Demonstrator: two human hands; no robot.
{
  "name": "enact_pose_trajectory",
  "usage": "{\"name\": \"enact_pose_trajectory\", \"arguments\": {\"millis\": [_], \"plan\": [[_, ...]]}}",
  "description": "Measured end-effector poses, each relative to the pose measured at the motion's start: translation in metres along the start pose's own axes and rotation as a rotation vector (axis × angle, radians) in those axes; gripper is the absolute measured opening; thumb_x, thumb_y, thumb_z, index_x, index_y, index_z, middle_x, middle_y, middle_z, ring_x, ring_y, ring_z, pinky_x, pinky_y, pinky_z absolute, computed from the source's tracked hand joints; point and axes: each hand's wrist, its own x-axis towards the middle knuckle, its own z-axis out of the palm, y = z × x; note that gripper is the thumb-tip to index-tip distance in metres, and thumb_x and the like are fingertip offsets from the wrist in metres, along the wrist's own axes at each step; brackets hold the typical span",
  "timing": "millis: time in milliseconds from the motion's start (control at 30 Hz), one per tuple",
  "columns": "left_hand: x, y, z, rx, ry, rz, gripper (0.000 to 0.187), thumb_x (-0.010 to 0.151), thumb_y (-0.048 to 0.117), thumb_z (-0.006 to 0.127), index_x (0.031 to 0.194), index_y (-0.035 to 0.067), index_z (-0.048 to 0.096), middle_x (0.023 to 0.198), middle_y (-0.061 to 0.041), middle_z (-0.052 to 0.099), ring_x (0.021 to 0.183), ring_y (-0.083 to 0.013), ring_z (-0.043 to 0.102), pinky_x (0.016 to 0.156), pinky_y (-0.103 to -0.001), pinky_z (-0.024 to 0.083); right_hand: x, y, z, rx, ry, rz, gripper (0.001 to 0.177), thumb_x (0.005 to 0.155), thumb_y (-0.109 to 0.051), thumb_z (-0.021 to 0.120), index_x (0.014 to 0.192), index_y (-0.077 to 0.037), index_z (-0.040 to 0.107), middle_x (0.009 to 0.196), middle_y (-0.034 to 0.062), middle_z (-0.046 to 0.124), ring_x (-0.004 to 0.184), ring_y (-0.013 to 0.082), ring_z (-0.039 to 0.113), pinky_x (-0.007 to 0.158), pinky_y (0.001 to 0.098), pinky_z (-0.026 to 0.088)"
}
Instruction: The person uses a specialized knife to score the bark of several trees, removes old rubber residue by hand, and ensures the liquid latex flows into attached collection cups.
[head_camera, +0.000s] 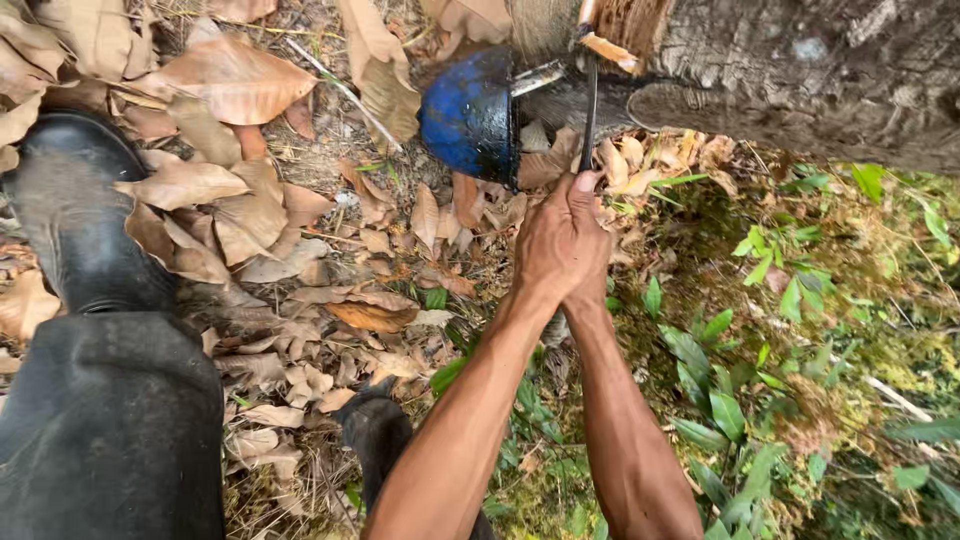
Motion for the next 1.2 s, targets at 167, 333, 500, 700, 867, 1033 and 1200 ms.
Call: {"name": "enact_pose_trajectory", "arguments": {"millis": [167,333,500,700,867,1033,1200], "plan": [[-0.002,-0.034,0.002,0.040,-0.053,0.105,0.059,0.115,0.047,0.024,0.109,0.006,0.066,0.065,-0.002,0.057,0.048,-0.0113,0.052,0.041,-0.031,0.046,-0.013,0.015,0.007,0.155,0.002,0.047,0.030,0.105,-0.034,0.055,0.098,-0.006,0.064,0.070,0.0020,0.064,0.056,0.0122,0.065,0.048,0.0251,0.061],[0.005,-0.024,-0.010,0.094,0.006,0.125,0.050,0.112,0.039,0.031,0.113,0.006,0.068,0.068,-0.004,0.065,0.053,-0.0133,0.061,0.048,-0.032,0.053,-0.006,0.019,0.017,0.041,0.041,-0.064,0.028,0.106,-0.031,0.055,0.103,-0.005,0.063,0.071,0.0029,0.062,0.058,0.0122,0.064,0.047,0.0263,0.058],[0.006,-0.012,-0.011,0.149,0.072,0.163,0.047,0.108,0.037,0.032,0.124,0.004,0.062,0.075,-0.007,0.068,0.058,-0.0203,0.062,0.051,-0.040,0.053,-0.006,0.021,0.018,0.051,0.022,-0.042,0.028,0.104,-0.030,0.054,0.100,-0.004,0.065,0.071,0.0042,0.064,0.058,0.0145,0.063,0.048,0.0300,0.058],[-0.040,0.008,-0.020,0.270,-0.040,-0.050,0.051,0.113,0.039,0.030,0.113,0.006,0.068,0.079,-0.018,0.072,0.062,-0.0314,0.065,0.064,-0.053,0.056,-0.060,0.015,-0.007,0.000,-0.036,0.077,0.028,0.103,-0.027,0.054,0.097,-0.004,0.067,0.071,0.0058,0.065,0.057,0.0172,0.063,0.049,0.0344,0.057],[-0.074,0.024,-0.026,0.080,0.001,-0.012,0.054,0.109,0.042,0.029,0.130,0.000,0.056,0.088,-0.004,0.078,0.061,-0.0178,0.074,0.061,-0.036,0.055,-0.083,-0.036,-0.036,0.043,-0.258,0.214,0.030,0.102,-0.025,0.057,0.091,0.000,0.068,0.071,0.0094,0.066,0.056,0.0220,0.059,0.050,0.0387,0.055],[-0.052,0.057,-0.056,-0.018,0.304,0.061,0.069,0.107,0.050,0.022,0.118,0.008,0.076,0.079,-0.006,0.075,0.065,-0.0193,0.072,0.053,-0.037,0.057,-0.039,-0.112,-0.026,0.029,-0.012,-0.422,0.035,0.114,-0.034,0.054,0.121,-0.004,0.070,0.111,0.0084,0.071,0.101,0.0180,0.067,0.082,0.0379,0.053],[-0.040,0.087,-0.113,-0.077,0.550,0.301,0.081,0.109,0.062,0.020,0.109,0.000,0.072,0.091,-0.014,0.072,0.080,-0.0180,0.071,0.059,-0.032,0.058,0.039,-0.146,-0.004,0.729,0.198,0.332,0.048,0.098,-0.045,0.068,0.101,0.003,0.069,0.070,-0.0007,0.057,0.056,0.0067,0.057,0.043,0.0234,0.046]]}}
